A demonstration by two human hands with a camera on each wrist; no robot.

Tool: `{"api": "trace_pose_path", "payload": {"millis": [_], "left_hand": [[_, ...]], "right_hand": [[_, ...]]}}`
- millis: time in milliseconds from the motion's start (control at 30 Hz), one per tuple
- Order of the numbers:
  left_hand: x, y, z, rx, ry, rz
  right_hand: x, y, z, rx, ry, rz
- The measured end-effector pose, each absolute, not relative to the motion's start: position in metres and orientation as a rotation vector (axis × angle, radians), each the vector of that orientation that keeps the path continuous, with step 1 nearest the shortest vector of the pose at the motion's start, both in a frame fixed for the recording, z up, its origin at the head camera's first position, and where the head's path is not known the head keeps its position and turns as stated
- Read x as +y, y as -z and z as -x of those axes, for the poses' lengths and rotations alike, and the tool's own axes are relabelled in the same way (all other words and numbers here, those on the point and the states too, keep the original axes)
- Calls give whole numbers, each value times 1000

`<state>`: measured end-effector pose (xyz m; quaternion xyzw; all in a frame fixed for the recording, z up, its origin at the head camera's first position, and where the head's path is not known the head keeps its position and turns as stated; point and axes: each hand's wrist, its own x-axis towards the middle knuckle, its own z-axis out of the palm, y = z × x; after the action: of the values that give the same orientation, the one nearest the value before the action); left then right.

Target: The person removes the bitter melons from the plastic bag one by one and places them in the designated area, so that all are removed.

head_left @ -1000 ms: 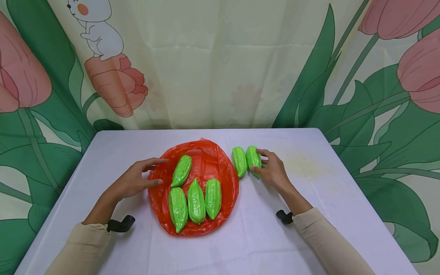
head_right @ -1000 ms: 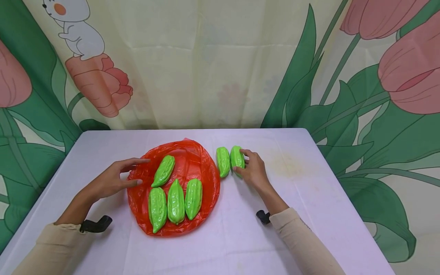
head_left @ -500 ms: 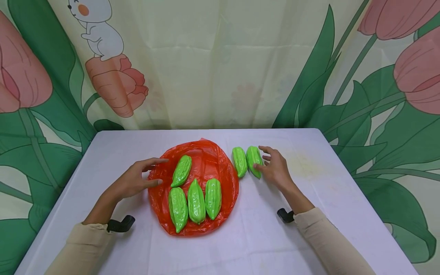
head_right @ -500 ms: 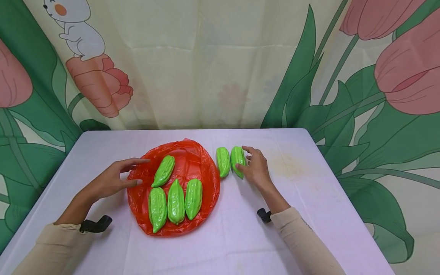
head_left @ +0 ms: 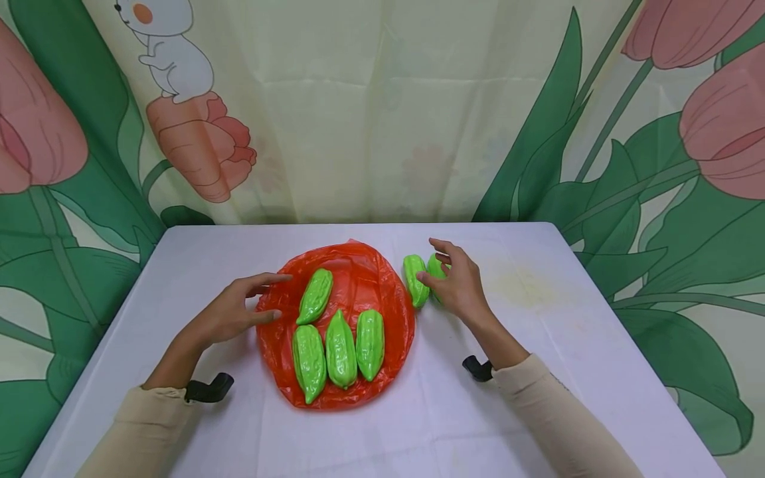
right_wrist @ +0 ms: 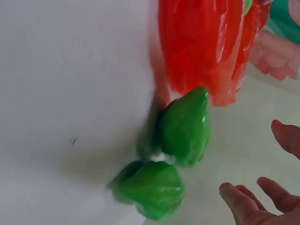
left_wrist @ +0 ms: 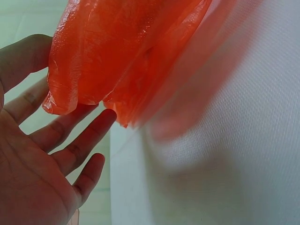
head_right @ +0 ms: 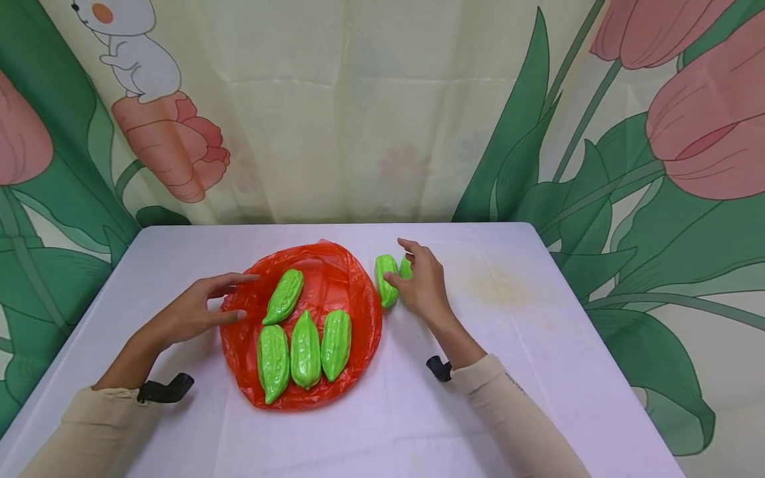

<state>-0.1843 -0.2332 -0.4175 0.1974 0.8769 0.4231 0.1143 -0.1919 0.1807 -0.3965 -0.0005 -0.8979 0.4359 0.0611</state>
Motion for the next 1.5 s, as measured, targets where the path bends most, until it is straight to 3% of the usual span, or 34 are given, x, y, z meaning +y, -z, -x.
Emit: {"api": "trace_pose_path", "payload": {"millis": [733,1500], "left_hand": [[-234,418,183,2559,-1258,-596],[-235,419,183,2547,-1275,-622]], "right_hand": [[109,384,179,-2673,-1498,-203],[53,394,176,-2732,-1577,-396]]}}
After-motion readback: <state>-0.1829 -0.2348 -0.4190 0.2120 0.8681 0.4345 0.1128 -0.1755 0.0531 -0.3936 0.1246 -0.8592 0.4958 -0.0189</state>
